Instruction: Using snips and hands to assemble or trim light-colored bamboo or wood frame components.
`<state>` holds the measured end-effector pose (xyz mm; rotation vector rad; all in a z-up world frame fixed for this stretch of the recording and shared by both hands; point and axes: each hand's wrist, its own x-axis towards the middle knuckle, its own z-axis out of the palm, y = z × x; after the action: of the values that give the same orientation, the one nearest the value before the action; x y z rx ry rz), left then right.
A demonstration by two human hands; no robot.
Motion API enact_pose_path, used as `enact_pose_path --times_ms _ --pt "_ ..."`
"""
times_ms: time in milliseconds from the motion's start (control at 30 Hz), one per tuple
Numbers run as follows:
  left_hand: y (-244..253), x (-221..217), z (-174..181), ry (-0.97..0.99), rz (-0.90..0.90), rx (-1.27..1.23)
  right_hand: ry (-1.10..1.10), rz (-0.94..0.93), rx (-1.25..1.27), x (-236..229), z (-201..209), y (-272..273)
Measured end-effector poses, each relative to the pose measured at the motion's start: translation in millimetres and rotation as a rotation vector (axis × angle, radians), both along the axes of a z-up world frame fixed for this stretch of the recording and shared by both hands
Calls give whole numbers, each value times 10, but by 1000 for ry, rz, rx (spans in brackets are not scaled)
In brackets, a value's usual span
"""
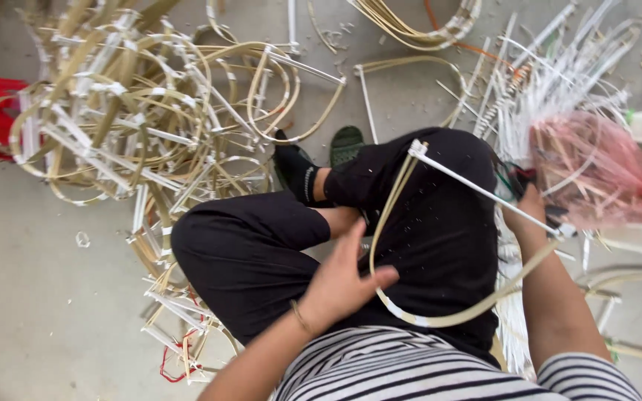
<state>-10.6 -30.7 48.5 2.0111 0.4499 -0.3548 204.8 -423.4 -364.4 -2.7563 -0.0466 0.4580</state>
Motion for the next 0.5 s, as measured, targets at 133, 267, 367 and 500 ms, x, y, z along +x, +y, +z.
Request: enact_pose_path --times_ms 133,267,367,500 --pt "-190 -249 -164 253 24 -75 -21 -36 -28 -115 165 -8" --pt "-24 -144 -381 89 100 -110 108 -38 -61 -24 586 -89" --pt "338 108 -300 -56 262 -285 -5 -86 191 257 844 -258" --pt "873 133 -205 -102 445 -831 82 -80 1356 643 1637 -73"
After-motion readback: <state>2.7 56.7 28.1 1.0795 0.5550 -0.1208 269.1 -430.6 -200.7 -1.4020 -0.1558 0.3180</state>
